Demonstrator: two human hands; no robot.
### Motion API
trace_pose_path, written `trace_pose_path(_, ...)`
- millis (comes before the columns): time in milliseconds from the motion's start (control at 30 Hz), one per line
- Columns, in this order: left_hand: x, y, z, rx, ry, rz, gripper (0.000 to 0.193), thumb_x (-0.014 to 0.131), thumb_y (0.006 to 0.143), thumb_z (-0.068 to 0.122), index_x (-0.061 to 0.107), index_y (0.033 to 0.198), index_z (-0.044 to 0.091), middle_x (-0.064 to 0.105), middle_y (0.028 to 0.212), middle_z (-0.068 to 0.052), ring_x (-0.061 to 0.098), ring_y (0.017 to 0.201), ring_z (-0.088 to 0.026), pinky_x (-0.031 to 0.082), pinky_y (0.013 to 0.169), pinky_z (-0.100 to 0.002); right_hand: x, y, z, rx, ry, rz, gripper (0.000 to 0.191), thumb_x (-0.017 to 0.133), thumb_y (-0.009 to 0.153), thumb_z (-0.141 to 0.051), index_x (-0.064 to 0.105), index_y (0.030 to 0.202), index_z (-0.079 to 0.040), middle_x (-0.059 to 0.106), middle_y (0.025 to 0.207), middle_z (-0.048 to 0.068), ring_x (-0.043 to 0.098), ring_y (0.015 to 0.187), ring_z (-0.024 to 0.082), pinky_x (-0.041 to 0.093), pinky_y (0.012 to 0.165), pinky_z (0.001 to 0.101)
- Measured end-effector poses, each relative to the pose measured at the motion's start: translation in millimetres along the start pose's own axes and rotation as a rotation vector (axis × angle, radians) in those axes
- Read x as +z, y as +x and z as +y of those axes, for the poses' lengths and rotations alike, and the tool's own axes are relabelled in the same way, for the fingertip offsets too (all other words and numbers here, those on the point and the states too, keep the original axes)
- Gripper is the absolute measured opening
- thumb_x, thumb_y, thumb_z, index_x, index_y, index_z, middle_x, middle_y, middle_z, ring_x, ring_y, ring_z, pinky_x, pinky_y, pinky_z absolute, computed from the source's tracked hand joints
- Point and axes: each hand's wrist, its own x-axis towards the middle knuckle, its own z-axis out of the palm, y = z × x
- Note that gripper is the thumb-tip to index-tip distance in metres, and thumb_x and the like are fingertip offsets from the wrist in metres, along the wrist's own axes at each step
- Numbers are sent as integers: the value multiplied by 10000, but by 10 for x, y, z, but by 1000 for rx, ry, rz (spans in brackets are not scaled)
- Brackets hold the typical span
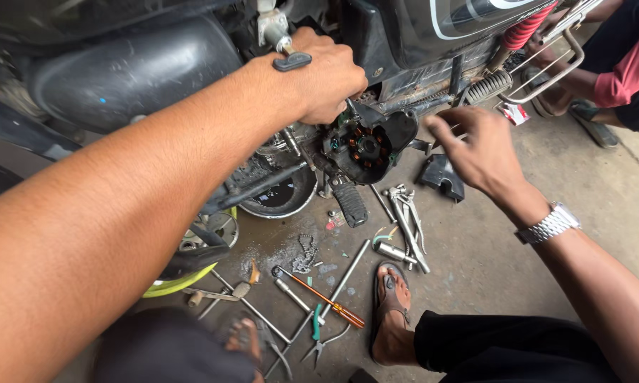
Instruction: The person removes a stator cover from a motorcycle engine, detaches the stator assembly, and manipulates the wiring and components while seated on the floor. Tools and parts are visible on the ground nearby.
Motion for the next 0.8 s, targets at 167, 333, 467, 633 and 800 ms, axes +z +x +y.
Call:
trace_pose_path(167, -88, -10, -20, 20, -47, -6, 221, 707, 861, 166, 767, 1074, 171, 741, 937, -113, 711, 967, -308, 513, 830, -499, 254, 158, 3, 89, -73, -160, 488, 586, 1049, -410, 713, 956, 52, 680, 835, 224, 668, 740, 355, 522, 754, 480)
trace_pose_path(333, -41, -43, 37, 17, -81, -34, 251, 709, 873, 196, 753, 1120, 193, 746, 937, -107, 713, 968, -304, 507, 844, -502, 319, 79, 21, -103, 36, -33, 465, 557, 1063, -346, 698, 918, 73, 634, 814, 226, 634, 722, 372, 497, 700, 488)
trace_pose_path(467, -12, -7, 7, 5, -56, -27, 239, 720, 870, 215, 758, 1103, 179, 739, 948, -118, 707, 974, -320, 504, 844, -507, 126, 216, 16, -48, 1, -71, 507, 558, 1065, -395, 708, 893, 58, 635, 747, 226, 634, 675, 341, 487, 679, 477)
trace_pose_path(633, 28, 129, -12, 3, -37, -53, 235, 721, 885, 241, 758, 1103, 163, 745, 936, -121, 716, 963, -318, 514, 832, -503, 150, 358, 133, 159, -8, -318, 657, 501, 1114, -486, 718, 874, 86, 608, 654, 244, 590, 601, 312, 480, 632, 457)
trace_pose_path(800, 159, -20, -13, 8, -58, -19, 193, 717, 856, 203, 767, 1029, 135, 737, 915, -150, 712, 931, -347, 526, 792, -511, 437, 364, 394, 300, 238, -306, 530, 525, 1043, -470, 746, 1123, 4, 723, 794, 135, 650, 718, 193, 522, 696, 377)
